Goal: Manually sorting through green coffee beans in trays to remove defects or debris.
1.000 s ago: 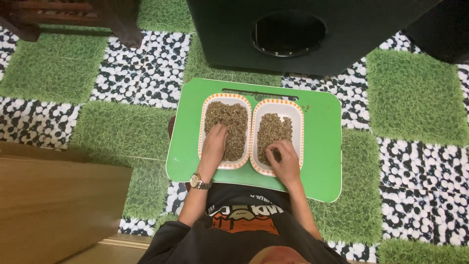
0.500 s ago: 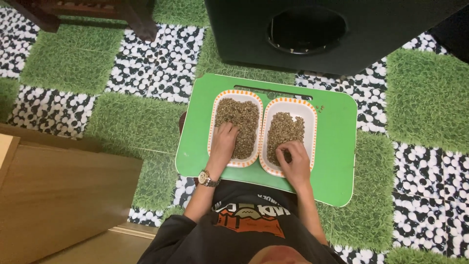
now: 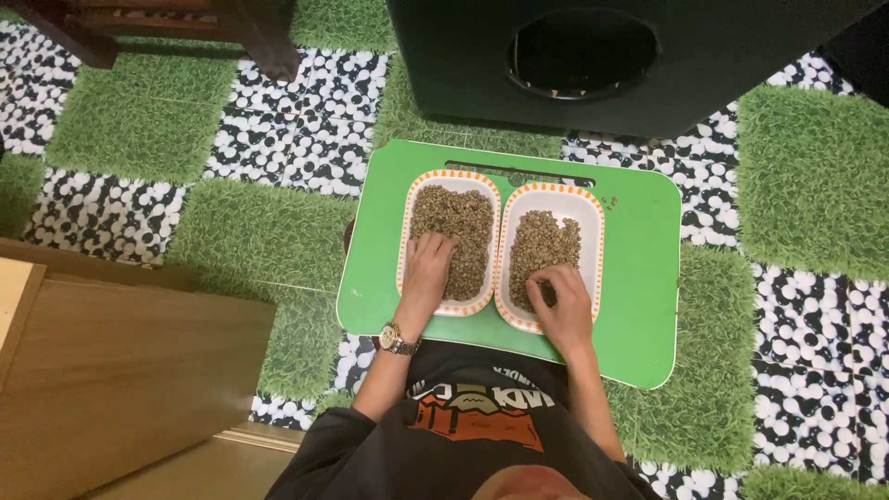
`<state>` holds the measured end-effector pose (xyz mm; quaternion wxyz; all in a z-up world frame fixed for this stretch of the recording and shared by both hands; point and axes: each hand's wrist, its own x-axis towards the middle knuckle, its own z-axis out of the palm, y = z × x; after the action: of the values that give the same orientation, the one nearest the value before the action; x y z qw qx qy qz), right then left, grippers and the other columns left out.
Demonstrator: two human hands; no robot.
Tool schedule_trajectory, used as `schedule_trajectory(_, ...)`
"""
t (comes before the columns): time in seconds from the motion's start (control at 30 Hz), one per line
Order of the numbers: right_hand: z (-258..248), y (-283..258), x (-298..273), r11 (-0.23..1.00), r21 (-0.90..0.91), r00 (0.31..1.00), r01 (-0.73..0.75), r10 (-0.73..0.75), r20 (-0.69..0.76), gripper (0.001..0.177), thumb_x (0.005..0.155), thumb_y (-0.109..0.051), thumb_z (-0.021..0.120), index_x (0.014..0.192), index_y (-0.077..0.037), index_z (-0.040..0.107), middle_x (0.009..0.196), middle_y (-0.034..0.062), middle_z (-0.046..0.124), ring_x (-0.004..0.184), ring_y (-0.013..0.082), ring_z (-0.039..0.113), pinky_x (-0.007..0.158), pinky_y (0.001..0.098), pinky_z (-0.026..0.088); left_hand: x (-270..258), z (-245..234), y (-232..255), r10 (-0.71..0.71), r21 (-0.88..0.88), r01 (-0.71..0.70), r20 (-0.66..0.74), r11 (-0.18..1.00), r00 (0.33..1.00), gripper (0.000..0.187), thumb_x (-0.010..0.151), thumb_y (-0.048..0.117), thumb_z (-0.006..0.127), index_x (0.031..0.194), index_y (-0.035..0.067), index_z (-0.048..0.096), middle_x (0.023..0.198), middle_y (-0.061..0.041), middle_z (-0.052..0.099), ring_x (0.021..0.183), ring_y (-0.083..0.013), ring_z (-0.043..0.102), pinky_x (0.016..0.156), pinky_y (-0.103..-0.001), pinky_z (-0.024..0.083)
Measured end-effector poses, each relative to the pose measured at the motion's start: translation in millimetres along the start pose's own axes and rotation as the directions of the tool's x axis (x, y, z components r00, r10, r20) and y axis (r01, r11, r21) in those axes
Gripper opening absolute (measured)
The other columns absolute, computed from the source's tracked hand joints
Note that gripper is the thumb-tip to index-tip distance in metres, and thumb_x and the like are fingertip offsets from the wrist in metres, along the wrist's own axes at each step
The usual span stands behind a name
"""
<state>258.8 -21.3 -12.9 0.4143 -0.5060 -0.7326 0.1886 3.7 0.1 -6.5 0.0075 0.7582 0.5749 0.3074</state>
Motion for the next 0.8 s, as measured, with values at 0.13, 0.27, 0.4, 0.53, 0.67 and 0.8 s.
schedule_trajectory(0.13, -2.8, -7.0, 3.7, 1.0, 0.007, 1.0, 0.002, -0.002, -0.006, 0.002, 0.093, -0.013, 0.075, 0.093, -0.011, 0.073, 0.088, 0.0053, 0.069, 0.089, 0.0286, 0.067, 0.084, 0.0404, 0.054, 0.4, -0.5, -0.2, 0.005, 0.01, -0.005, 0.007, 1.0, 1.0, 0.009, 0.098, 0.011, 0.065, 0.106, 0.012, 0.07, 0.088, 0.0, 0.058, 0.095, -0.0197, 0.059, 0.083, -0.034, 0.042)
schedule_trajectory(0.27, -1.8, -3.8, 3.1, 1.0, 0.005, 1.0, 0.014, -0.014, -0.007, 0.002, 0.093, -0.013, 0.075, 0.093, -0.012, 0.073, 0.088, 0.005, 0.069, 0.089, 0.0282, 0.067, 0.084, 0.04, 0.054, -0.9, 4.2, -3.1, -0.001, -0.014, 0.001, -0.005, 1.0, 1.0, 0.008, 0.099, 0.011, 0.065, 0.105, 0.013, 0.07, 0.086, 0.001, 0.058, 0.093, -0.0185, 0.059, 0.083, -0.033, 0.041)
schedule_trajectory(0.4, -1.3, -3.2, 3.2, 1.0, 0.004, 1.0, 0.028, -0.028, 0.0, 0.003, 0.094, -0.012, 0.075, 0.093, -0.011, 0.073, 0.088, 0.0059, 0.068, 0.088, 0.0292, 0.067, 0.083, 0.0406, 0.054, -1.4, 4.5, -3.8, 0.004, -0.012, -0.004, -0.013, 1.0, 1.0, 0.007, 0.098, 0.012, 0.066, 0.104, 0.014, 0.07, 0.084, 0.001, 0.058, 0.091, -0.0187, 0.06, 0.084, -0.034, 0.042)
schedule_trajectory(0.53, 0.1, -1.4, 2.0, 1.0, 0.005, 1.0, 0.004, -0.004, 0.018, 0.002, 0.094, -0.013, 0.074, 0.094, -0.011, 0.072, 0.089, 0.0056, 0.068, 0.089, 0.0287, 0.067, 0.084, 0.04, 0.054, -3.3, 9.8, -6.6, 0.009, -0.034, -0.01, -0.036, 0.999, 0.999, 0.006, 0.099, 0.013, 0.067, 0.102, 0.013, 0.071, 0.082, 0.001, 0.058, 0.087, -0.0183, 0.059, 0.08, -0.034, 0.041)
schedule_trajectory(0.67, -2.8, -7.7, 4.1, 1.0, -0.014, 1.0, 0.012, -0.012, 0.009, 0.003, 0.093, -0.011, 0.074, 0.095, -0.01, 0.072, 0.088, 0.007, 0.067, 0.088, 0.0298, 0.066, 0.083, 0.0411, 0.054, -1.9, 4.7, -3.8, 0.026, -0.031, -0.026, -0.01, 0.999, 1.0, 0.008, 0.101, 0.014, 0.062, 0.105, 0.012, 0.069, 0.084, -0.002, 0.058, 0.088, -0.0219, 0.059, 0.078, -0.037, 0.042)
schedule_trajectory(0.8, -0.7, -4.1, 2.7, 0.999, -0.033, 0.999, 0.031, -0.031, 0.011, 0.004, 0.093, -0.013, 0.075, 0.096, -0.011, 0.073, 0.09, 0.0059, 0.069, 0.091, 0.0285, 0.067, 0.085, 0.0397, 0.054, -2.3, 8.6, -5.7, 0.032, -0.028, -0.032, -0.029, 0.999, 0.999, 0.008, 0.102, 0.015, 0.062, 0.105, 0.012, 0.069, 0.084, 0.0, 0.057, 0.087, -0.0209, 0.059, 0.077, -0.036, 0.041)
